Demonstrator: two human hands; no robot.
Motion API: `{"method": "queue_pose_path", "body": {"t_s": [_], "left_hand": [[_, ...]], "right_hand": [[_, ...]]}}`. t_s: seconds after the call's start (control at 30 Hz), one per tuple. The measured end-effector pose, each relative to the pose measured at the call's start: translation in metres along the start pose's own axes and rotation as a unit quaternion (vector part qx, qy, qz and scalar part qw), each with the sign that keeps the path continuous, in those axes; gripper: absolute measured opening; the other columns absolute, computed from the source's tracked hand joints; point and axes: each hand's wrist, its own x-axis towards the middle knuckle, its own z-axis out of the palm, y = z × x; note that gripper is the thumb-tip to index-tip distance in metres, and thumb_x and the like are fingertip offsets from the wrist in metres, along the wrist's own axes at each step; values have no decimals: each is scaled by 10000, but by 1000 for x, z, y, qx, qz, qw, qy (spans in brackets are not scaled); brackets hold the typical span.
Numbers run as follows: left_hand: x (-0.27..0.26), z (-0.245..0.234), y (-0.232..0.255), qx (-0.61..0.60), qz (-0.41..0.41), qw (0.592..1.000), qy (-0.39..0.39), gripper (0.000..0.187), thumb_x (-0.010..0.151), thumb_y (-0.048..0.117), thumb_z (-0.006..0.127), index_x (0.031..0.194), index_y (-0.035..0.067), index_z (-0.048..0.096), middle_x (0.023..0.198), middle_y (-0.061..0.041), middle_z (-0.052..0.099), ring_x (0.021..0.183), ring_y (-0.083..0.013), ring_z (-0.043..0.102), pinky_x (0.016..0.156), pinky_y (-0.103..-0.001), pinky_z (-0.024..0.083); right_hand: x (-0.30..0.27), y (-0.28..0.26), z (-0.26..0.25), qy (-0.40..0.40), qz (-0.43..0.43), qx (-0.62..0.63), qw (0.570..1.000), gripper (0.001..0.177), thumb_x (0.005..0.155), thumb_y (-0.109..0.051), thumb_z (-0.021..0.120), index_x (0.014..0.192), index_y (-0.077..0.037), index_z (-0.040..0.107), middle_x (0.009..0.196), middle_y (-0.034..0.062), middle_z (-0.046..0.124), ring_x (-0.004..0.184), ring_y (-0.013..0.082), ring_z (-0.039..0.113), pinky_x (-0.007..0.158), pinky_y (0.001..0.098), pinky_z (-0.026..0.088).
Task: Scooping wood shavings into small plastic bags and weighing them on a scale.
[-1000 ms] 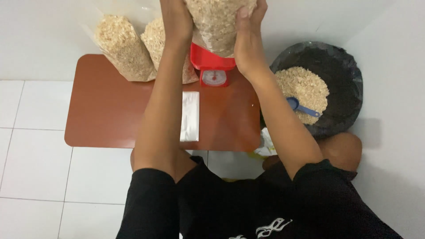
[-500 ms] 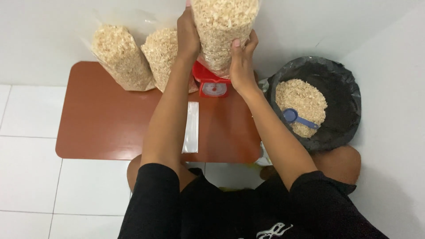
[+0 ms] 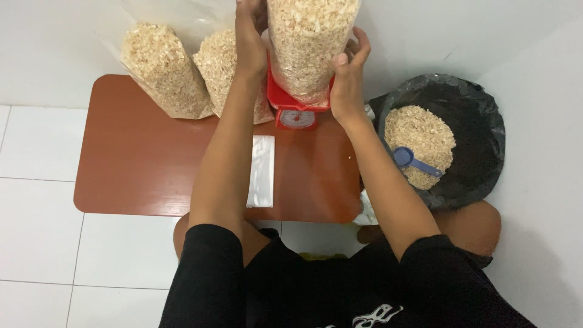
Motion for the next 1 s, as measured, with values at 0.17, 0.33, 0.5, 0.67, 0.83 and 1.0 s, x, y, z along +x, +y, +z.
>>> {"method": "queue_pose_path", "body": {"t_s": [0.17,0.33,0.5,0.67,0.83,1.0], "left_hand": [[5,3,7,38,34,999,-17,637,1081,486,312,1307,-6,648,1304,-167,700,1209,-314,670,1075,-421,455],[6,1,2,58,32,998,-11,620,1086,474,308,1318,-2,630,1306,-173,698,1202,-318,673,1073,-419,460],[5,-2,0,90,34,995,2,594,1093,456,303,1336,4,603,1310,-181,695,1192,-324,677,1070,-417,466],[5,-4,-1,112,35,993,10,576,1098,442,298,1349,9,582,1314,-187,693,1184,-328,679,1068,-415,471],[6,-5,-2,134,38,990,20,557,1103,428,294,1362,14,562,1317,-193,691,1176,-332,682,1065,-414,476],[5,-3,-4,163,42,985,33,534,1109,410,288,1379,21,535,1321,-201,688,1166,-338,686,1062,-412,483]], "right_hand": [[2,10,-5,13,-12,6,1000,767,1085,-686,279,1559,-125,57,1511,283,306,1428,446,372,1157,585,350],[2,9,-8,6,-22,-25,999,742,1086,-703,206,1561,-157,40,1522,261,339,1448,444,383,1163,592,336],[4,9,-6,11,-31,-10,999,785,1075,-743,192,1562,-142,63,1527,276,368,1453,445,402,1171,592,334],[2,8,-6,15,-27,-14,999,752,1081,-726,181,1562,-158,71,1526,257,356,1456,426,387,1177,590,324],[2,9,-5,13,-21,-30,999,769,1071,-735,169,1569,-160,57,1545,277,341,1477,456,368,1168,622,327],[3,12,-4,-17,-27,22,999,871,1033,-800,351,1578,-197,37,1556,318,246,1469,536,344,1149,660,382]]}}
